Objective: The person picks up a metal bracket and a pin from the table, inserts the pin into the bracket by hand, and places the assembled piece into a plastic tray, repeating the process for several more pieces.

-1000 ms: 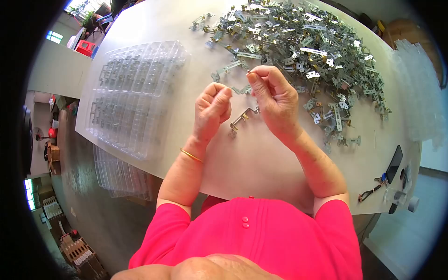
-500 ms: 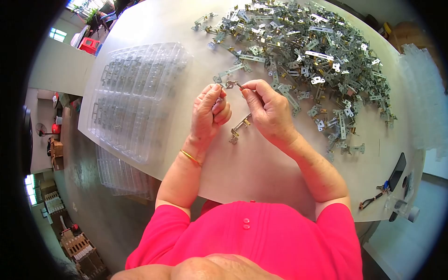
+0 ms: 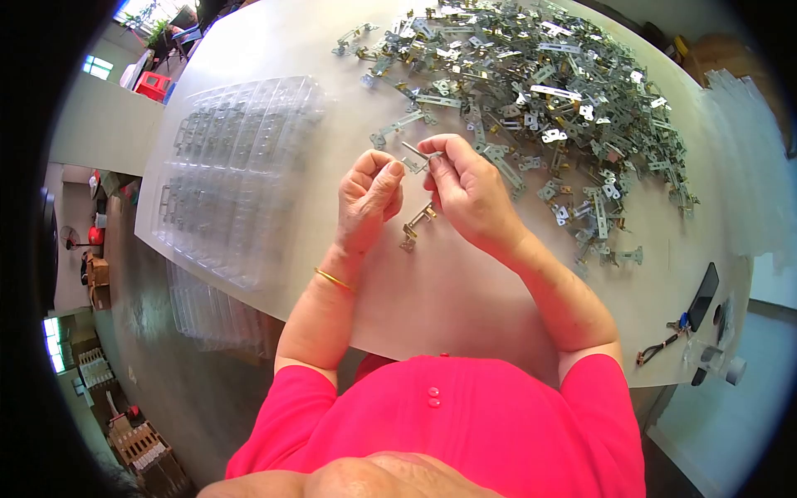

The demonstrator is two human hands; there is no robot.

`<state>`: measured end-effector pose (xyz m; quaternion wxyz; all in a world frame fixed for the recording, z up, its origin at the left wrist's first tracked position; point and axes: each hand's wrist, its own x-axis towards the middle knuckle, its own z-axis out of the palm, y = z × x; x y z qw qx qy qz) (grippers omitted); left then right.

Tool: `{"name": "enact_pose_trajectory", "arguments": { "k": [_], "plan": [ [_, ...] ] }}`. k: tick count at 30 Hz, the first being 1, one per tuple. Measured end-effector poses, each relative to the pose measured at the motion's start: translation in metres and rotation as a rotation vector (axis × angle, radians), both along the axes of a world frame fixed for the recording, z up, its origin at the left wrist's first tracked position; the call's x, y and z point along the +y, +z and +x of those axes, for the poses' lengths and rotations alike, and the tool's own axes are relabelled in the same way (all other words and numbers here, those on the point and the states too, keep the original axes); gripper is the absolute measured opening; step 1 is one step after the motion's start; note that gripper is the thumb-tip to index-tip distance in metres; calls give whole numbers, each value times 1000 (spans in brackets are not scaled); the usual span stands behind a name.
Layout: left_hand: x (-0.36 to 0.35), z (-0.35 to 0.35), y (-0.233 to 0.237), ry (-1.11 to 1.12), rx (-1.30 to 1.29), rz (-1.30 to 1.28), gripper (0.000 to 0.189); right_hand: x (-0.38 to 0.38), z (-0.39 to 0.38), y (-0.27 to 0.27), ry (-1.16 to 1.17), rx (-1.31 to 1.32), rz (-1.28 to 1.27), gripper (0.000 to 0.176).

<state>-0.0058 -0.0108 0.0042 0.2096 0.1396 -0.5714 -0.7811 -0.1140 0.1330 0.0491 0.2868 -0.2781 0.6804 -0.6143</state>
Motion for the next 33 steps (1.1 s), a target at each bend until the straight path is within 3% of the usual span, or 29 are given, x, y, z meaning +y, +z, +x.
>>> {"name": "enact_pose_trajectory", "arguments": {
  "k": [4, 7, 12, 15, 16, 20, 23, 27, 30, 33],
  "plan": [
    [0, 3, 1, -20, -25, -80, 16, 6, -14, 7, 111, -326, -23, 18],
    [3, 4, 3, -103, 6, -138, 16, 6, -20, 3, 131, -244, 46, 19],
    [5, 5, 5, -202, -5, 4, 16, 5, -16, 1, 27, -96, -184, 10],
    [-4, 4, 2, -177, 20, 186, 19, 8, -15, 8, 72, 50, -373, 7],
    [-7, 4, 1, -169, 42, 247, 19, 12, -17, 11, 123, 86, -360, 5],
    [-12, 3, 1, -229, 46, 356, 22, 11, -14, 25, 214, 655, -249, 12],
    [-11, 5, 4, -270, 19, 367, 30, 8, -9, 19, 229, 739, -190, 13],
    [-14, 3, 1, -411, 159, 567, 47, 6, -9, 16, 179, 699, -235, 13],
    [-18, 3, 7, -447, 182, 591, 58, 6, -11, 8, 76, 403, -319, 8],
    [-11, -1, 3, -194, 184, 422, 60, 6, -16, 5, -44, -120, -410, 8]
  ]
}}
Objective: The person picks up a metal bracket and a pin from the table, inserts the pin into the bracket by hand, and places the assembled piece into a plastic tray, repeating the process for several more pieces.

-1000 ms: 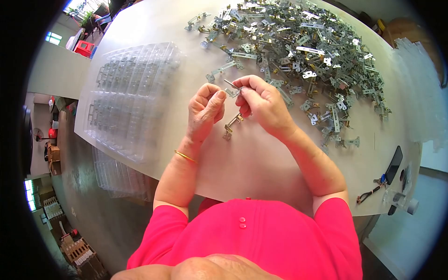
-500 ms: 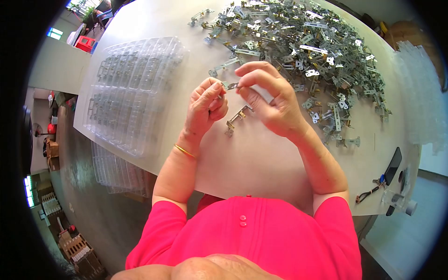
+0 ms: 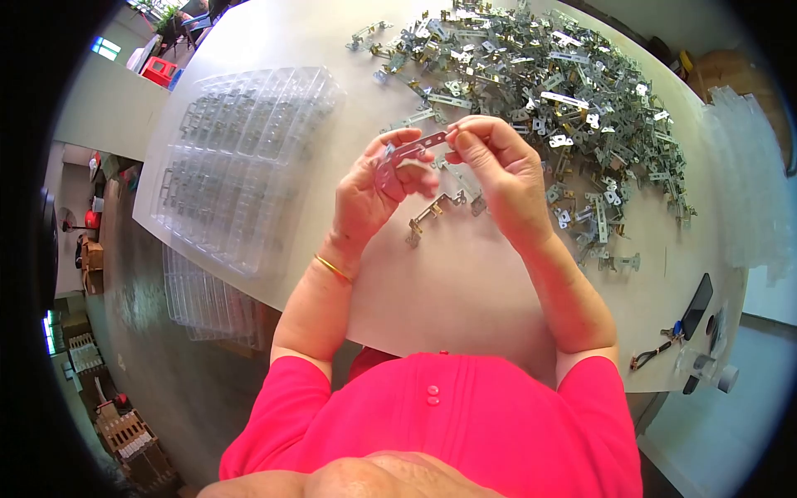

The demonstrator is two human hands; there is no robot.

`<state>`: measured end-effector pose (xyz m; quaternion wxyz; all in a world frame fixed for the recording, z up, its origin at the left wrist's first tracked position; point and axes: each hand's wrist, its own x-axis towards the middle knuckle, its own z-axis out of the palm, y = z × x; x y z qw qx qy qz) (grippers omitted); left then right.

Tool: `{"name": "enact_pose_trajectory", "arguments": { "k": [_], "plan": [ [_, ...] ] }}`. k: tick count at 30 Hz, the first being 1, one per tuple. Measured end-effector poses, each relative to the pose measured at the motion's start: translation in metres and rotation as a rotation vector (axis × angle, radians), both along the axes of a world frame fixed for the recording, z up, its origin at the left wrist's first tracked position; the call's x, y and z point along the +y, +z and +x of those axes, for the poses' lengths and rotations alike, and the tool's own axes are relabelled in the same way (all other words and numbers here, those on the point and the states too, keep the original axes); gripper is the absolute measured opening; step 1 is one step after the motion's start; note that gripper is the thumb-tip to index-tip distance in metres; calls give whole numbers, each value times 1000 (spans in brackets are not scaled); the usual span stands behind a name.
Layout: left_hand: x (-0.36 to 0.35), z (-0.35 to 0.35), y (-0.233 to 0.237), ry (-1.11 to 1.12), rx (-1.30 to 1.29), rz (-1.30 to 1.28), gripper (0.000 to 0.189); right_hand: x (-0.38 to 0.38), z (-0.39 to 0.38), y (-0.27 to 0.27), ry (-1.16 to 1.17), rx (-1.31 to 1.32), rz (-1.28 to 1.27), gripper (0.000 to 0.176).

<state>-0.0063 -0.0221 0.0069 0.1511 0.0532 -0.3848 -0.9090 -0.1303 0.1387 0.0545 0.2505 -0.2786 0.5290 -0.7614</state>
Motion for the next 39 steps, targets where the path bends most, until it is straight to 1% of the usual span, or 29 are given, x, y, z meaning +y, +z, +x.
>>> {"name": "enact_pose_trajectory", "arguments": {
  "k": [1, 4, 5, 9, 12, 13, 14, 16, 17, 19, 22, 29, 32, 35, 39],
  "plan": [
    [-6, -1, -3, -72, 158, -94, 51, 1, -2, 0, -2, -91, 1, 13],
    [8, -2, 4, 91, 154, -207, 49, 0, -7, -12, 60, -299, -47, 14],
    [5, -1, 2, 66, 182, -238, 47, -1, -8, -18, 75, -337, -37, 14],
    [4, -4, -7, 102, 145, -315, 43, -4, 0, -23, 138, -391, 8, 14],
    [1, -3, -9, 128, 80, -322, 39, -6, 6, -23, 70, -200, 155, 16],
    [3, -4, -8, 159, 72, -314, 38, -9, 10, -23, -12, -53, 155, 16],
    [4, -5, -7, 188, 63, -305, 37, -8, 9, -22, -3, -19, 145, 15],
    [-1, 2, -8, 103, -1, -271, 35, -6, 8, -17, 17, 49, 130, 12],
    [-2, 4, -9, 60, -33, -254, 35, -4, 11, -13, 23, 81, 164, 11],
    [2, 4, -9, 82, -90, -307, 34, -1, 19, -6, 30, 143, 231, 9],
    [6, 3, -7, 82, -135, -334, 33, -3, 27, -11, -19, 312, 238, 8],
    [10, 3, -2, 85, -186, -438, 31, -2, 32, -6, -34, 387, 301, 10],
    [11, 4, -2, 88, -185, -427, 32, -3, 31, -10, -47, 397, 307, 10],
    [11, 4, -3, 140, -197, -535, 32, -3, 30, -8, -52, 442, 331, 12],
    [10, 4, -7, 215, -226, -655, 29, -2, 32, -3, -81, 483, 378, 20]
  ]
}}
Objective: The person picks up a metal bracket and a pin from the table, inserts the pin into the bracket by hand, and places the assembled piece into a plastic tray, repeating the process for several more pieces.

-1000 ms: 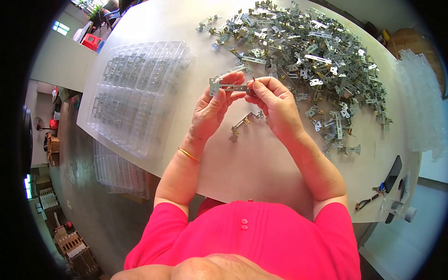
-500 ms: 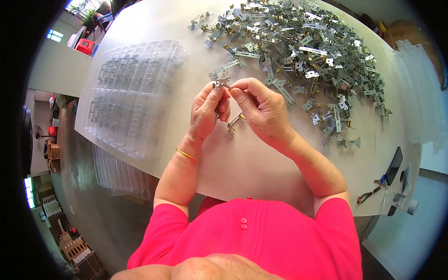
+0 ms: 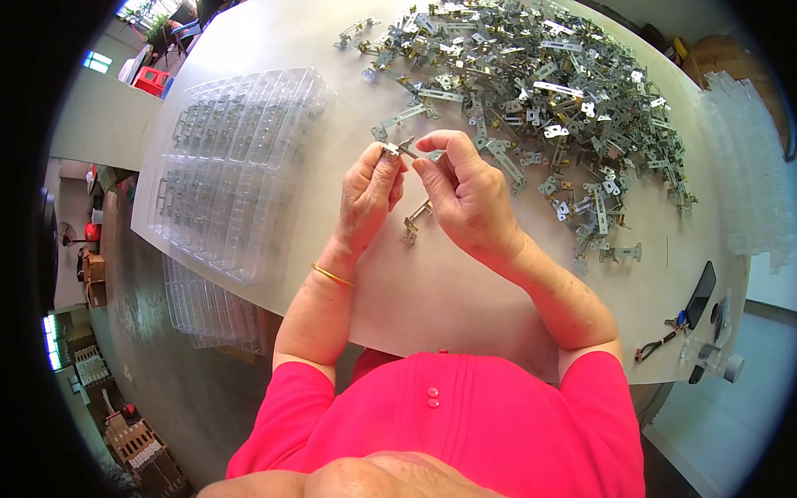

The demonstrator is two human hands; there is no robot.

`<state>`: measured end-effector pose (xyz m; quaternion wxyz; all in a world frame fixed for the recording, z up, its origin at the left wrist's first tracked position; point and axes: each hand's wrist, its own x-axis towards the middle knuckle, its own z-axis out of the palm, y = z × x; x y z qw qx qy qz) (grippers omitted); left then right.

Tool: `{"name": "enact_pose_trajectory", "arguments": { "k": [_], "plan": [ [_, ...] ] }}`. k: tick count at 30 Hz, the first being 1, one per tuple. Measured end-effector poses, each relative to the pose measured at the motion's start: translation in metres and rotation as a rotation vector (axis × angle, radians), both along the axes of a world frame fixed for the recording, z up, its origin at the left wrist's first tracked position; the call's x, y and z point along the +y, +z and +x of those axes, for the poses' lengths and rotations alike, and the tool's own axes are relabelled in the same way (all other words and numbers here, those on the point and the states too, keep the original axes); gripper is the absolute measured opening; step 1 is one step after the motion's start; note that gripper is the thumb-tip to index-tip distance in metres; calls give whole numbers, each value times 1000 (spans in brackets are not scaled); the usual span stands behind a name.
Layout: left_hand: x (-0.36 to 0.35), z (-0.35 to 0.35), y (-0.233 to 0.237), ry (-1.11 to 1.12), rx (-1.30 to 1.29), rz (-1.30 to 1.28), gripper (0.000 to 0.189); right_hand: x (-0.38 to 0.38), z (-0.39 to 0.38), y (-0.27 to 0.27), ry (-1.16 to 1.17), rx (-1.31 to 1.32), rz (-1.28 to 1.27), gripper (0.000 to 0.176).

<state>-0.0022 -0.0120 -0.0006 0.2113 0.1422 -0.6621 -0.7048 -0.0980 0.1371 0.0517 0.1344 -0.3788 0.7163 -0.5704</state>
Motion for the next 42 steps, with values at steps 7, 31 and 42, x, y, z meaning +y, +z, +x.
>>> {"name": "enact_pose_trajectory", "arguments": {
  "k": [7, 31, 42],
  "plan": [
    [3, 0, 9, 57, -17, -371, 21, -1, 0, 1, 36, -14, -41, 26],
    [0, 2, 8, -97, 32, 248, 30, -2, -10, -7, -26, -137, -180, 8],
    [0, 1, 10, -118, 61, 282, 34, -3, -9, -12, -42, -104, -26, 8]
  ]
}}
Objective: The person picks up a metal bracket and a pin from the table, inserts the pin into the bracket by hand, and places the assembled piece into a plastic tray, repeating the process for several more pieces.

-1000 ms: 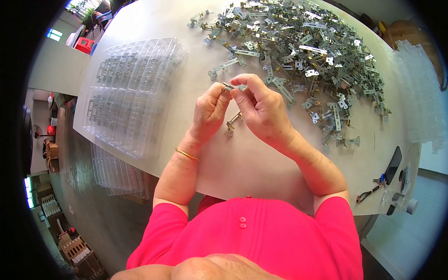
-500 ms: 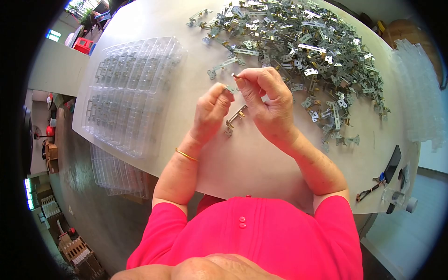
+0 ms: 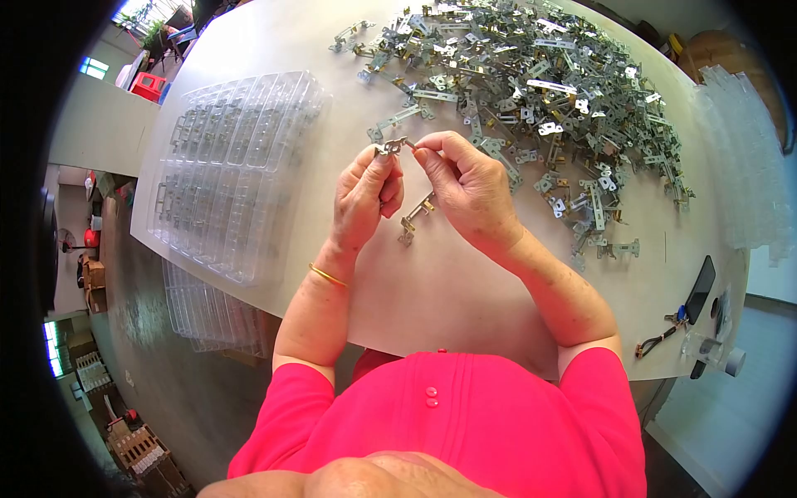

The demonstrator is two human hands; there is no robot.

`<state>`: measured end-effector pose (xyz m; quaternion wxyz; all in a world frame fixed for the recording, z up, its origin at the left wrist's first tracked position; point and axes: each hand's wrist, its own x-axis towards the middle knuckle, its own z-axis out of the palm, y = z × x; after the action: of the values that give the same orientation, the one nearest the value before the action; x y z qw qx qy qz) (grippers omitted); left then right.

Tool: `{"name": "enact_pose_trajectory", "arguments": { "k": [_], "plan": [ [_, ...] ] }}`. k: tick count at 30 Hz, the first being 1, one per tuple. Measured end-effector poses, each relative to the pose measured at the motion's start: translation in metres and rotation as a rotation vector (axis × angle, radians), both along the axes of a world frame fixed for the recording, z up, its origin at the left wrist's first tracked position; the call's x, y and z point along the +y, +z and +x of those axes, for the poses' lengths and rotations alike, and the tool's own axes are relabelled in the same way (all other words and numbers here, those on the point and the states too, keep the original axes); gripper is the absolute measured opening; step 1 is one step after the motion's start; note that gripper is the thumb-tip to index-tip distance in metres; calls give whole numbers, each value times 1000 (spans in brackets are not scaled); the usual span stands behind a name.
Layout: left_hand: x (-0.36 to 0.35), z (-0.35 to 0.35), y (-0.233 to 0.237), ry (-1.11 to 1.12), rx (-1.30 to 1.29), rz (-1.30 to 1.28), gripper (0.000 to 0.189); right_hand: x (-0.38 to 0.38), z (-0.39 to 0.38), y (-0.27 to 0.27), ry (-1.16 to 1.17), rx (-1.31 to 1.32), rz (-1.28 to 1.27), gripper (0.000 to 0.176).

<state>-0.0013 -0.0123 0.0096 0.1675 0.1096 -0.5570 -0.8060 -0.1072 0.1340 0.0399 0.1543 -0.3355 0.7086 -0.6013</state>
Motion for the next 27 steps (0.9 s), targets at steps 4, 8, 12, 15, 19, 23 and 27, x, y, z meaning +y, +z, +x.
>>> {"name": "enact_pose_trajectory", "arguments": {
  "k": [4, 8, 12, 15, 19, 23, 27],
  "plan": [
    [1, 0, 0, 16, 5, -58, 34, 0, 0, 2, -1, 13, 23, 8],
    [2, 1, -3, 86, -24, -217, 31, 2, -1, 7, 10, 43, 77, 10],
    [5, -1, -8, 162, 34, -646, 26, 1, -1, 6, 36, -37, 47, 13],
    [4, 1, -2, 153, 2, -668, 22, 5, -5, 17, 120, -257, 49, 15],
    [7, 0, -2, 148, 61, -778, 15, 8, -19, 20, 217, -451, 59, 16],
    [9, 0, 2, 93, 64, -863, 10, 9, -19, 16, 248, -402, 116, 15],
    [8, 0, -3, 97, 122, -929, 12, 4, -15, 2, 177, -210, -101, 12]
  ]
}}
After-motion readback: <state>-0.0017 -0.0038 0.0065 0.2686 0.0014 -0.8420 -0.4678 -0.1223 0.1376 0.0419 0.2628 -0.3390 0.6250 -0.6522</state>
